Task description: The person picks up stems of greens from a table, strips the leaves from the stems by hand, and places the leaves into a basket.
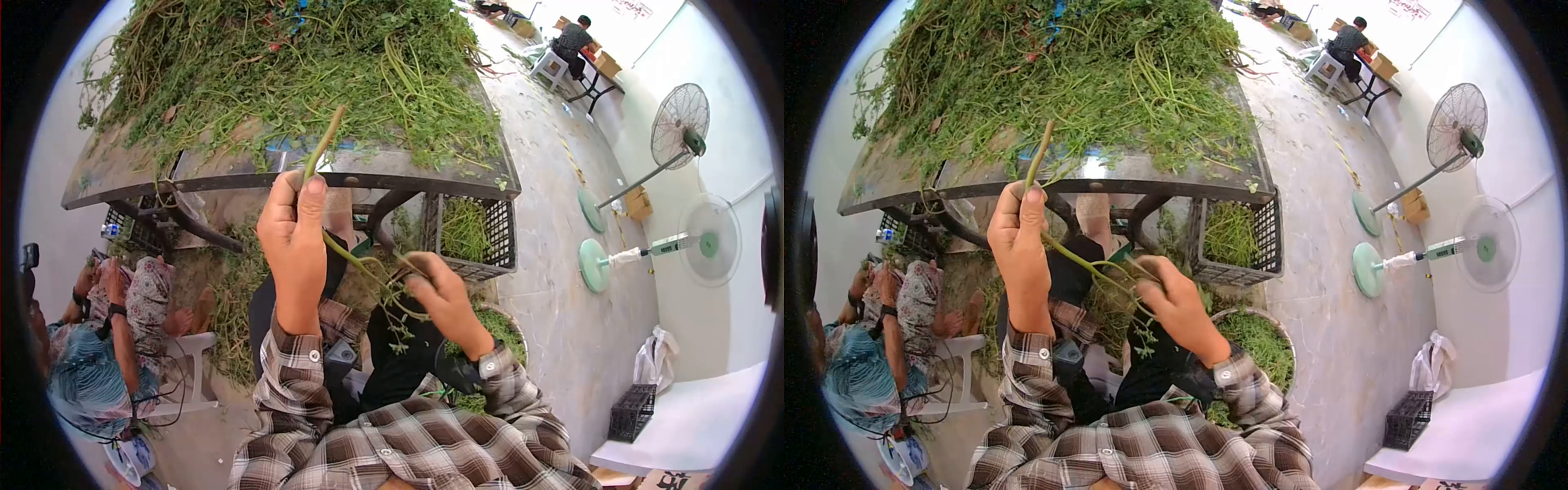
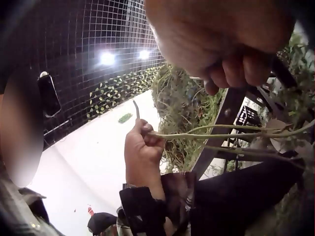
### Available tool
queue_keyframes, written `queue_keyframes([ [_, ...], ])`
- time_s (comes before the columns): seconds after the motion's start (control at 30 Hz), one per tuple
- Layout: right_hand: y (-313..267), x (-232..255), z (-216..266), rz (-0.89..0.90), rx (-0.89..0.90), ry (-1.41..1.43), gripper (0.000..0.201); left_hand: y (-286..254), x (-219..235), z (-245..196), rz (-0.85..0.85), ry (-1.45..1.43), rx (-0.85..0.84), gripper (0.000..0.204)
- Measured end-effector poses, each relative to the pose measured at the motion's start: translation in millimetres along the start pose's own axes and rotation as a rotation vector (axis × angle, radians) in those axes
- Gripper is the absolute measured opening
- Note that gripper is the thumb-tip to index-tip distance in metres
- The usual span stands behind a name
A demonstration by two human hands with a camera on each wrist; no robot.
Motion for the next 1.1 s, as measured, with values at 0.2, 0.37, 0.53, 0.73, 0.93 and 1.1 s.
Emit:
queue_keyframes([
  [0.2,35,-30,1,0.070,0.086,-0.076,0.029,0,-3,-1,0.052,-0.066,-0.016,0.019],
  [0.37,43,-31,-6,0.042,0.059,0.022,0.017,-3,0,-4,0.099,-0.125,0.018,0.016],
  [0.53,51,-22,9,0.039,0.091,0.086,0.016,-10,-33,20,0.398,0.002,0.149,0.017],
  [0.73,54,-20,8,-0.014,0.175,0.099,0.015,-13,-37,17,0.415,0.033,0.192,0.024],
  [0.93,44,-17,22,-0.044,0.280,-0.423,0.009,-16,-36,28,0.317,0.049,0.128,0.028],
  [1.1,31,-8,-14,-0.094,0.249,-0.554,0.009,-19,-40,29,0.299,0.017,0.145,0.033],
])
Point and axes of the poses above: each hand's wrist, its own y-axis towards the middle knuckle, its own x-axis out of the back of the hand, z = x × y, the point moved 5 cm from there along y, towards the middle knuckle, and after that the axes turned 11 degrees about z, right-handed, at the moved point
